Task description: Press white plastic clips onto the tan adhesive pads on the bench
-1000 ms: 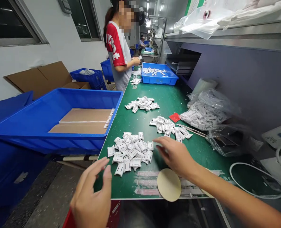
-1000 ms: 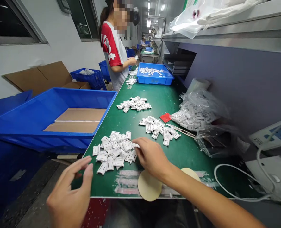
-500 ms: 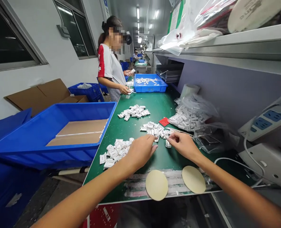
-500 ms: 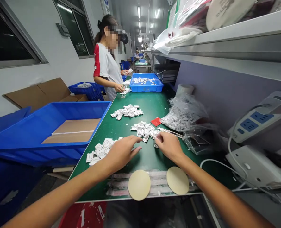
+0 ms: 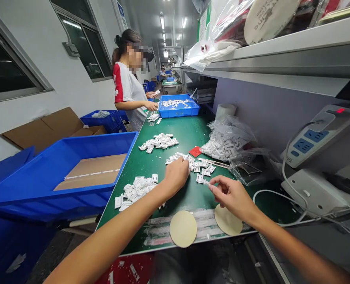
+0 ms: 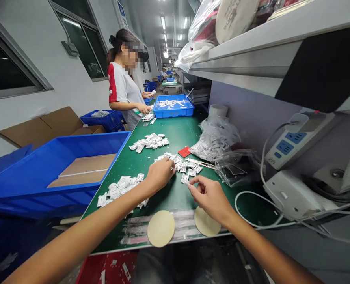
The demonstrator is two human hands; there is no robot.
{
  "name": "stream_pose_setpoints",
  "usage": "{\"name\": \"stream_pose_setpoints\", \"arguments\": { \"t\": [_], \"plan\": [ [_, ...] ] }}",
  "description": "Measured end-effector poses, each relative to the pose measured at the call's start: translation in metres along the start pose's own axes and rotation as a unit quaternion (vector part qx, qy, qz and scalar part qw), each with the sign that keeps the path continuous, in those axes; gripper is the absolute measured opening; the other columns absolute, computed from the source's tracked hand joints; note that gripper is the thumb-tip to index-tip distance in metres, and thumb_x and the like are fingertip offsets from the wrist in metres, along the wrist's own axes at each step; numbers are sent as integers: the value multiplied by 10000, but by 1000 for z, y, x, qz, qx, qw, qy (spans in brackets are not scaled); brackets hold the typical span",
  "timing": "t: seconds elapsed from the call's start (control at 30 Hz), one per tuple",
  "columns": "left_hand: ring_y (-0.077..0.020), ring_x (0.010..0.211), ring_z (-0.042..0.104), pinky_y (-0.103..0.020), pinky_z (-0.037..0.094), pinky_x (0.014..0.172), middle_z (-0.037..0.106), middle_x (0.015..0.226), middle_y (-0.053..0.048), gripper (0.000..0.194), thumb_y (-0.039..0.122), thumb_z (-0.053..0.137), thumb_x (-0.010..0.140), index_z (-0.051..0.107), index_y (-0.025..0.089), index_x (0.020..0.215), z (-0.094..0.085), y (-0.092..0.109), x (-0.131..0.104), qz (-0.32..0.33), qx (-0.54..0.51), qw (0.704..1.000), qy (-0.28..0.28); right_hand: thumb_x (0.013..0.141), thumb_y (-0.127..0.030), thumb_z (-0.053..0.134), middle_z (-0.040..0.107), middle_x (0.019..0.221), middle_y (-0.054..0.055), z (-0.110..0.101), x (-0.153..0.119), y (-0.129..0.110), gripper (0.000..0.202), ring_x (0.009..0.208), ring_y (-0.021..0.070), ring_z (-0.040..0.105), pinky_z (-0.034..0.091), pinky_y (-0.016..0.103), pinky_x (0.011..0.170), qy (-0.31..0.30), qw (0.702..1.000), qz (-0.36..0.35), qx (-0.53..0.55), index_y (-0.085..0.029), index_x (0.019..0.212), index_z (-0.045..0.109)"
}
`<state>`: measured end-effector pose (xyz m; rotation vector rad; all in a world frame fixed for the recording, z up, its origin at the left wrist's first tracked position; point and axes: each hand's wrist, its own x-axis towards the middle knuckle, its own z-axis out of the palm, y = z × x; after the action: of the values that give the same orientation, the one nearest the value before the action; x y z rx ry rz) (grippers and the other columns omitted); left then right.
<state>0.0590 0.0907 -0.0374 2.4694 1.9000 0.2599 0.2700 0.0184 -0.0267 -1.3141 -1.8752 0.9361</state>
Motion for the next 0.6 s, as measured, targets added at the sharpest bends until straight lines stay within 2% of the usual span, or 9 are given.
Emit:
{"name": "stream_pose_setpoints", "arguments": {
  "t": [0.2, 0.37, 0.5, 0.6],
  "plan": [
    [-208, 1019, 628, -431, 543, 876, 629, 1173, -83, 316, 366, 592, 934, 601, 157, 1171, 2, -4, 1, -9, -51, 999, 9, 963, -448, 513, 651, 657, -18, 1, -12, 0, 256, 512, 147, 602, 476, 273, 549, -20, 999, 8, 36, -220, 978, 628],
    [-188, 947, 618, -376, 502, 886, 635, 1047, -65, 141, 307, 600, 904, 667, 189, 941, -5, -8, -6, -15, -163, 985, 51, 932, -403, 573, 707, 913, 23, -1, -21, 5, 206, 609, 151, 656, 509, 282, 609, -2, 999, 16, 44, -226, 1021, 627],
    [-145, 884, 627, -274, 524, 758, 625, 1109, -48, 165, 339, 578, 900, 658, 218, 979, -18, -10, -32, 5, -269, 961, 61, 917, -378, 600, 710, 985, 18, -4, -27, 9, 175, 700, 158, 645, 479, 266, 597, 23, 1000, 8, 1, -248, 1020, 657],
    [-159, 918, 642, -257, 531, 703, 634, 1148, -67, 184, 359, 569, 901, 654, 208, 963, -29, -7, -61, 12, -357, 932, 58, 929, -380, 587, 702, 969, 9, -4, -30, 11, 158, 724, 158, 627, 469, 264, 607, 33, 999, 1, -8, -255, 986, 664]
  ]
}}
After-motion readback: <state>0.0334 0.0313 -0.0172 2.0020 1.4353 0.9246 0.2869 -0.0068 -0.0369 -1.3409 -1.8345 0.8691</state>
